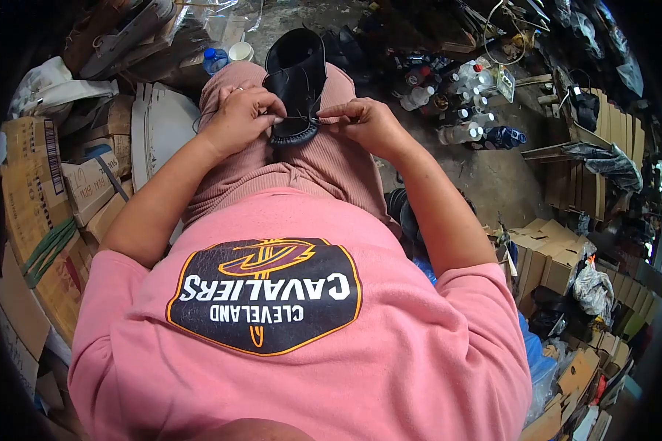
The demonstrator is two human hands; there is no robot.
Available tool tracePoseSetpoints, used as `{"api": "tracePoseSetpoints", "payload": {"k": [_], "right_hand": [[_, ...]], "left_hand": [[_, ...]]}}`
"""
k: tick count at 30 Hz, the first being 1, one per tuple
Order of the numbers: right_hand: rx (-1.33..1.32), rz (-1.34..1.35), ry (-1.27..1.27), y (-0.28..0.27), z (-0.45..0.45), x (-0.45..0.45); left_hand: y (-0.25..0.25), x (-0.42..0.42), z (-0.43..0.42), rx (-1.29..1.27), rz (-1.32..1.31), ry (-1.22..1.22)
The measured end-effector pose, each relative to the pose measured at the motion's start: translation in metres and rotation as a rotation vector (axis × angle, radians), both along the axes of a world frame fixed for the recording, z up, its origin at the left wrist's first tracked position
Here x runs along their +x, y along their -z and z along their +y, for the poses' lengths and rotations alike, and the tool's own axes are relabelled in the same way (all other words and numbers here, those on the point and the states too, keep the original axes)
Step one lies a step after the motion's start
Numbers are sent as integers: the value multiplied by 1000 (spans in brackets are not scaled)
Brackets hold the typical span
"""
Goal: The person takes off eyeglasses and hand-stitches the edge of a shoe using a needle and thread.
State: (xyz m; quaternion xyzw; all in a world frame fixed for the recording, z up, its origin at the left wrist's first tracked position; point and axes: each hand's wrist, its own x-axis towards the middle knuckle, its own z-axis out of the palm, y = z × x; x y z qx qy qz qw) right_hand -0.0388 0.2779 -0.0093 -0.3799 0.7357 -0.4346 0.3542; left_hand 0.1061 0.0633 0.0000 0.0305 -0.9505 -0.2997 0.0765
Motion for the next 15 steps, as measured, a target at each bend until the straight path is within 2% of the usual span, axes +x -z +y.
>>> {"api": "tracePoseSetpoints", "payload": {"k": [1,3,4,6,8,10,12,15], "right_hand": [[0,1,1,3,0,1],[30,-192,82,5,0,6],[28,-190,82,6,0,8],[-33,-22,77,5,0,13],[-16,-3,66,-1,0,13],[-2,-256,113,-5,-2,12],[-2,-294,98,2,-2,5],[9,-331,80,4,-6,-2]], "left_hand": [[-3,0,2,40,-62,-13],[-5,1,8,76,-121,-25],[-3,2,12,93,-125,-35],[-1,3,16,110,-127,-44],[0,3,18,159,-155,-98],[4,-4,14,169,-198,-111],[10,-9,16,321,-220,-123],[5,-11,25,181,-207,-158]]}}
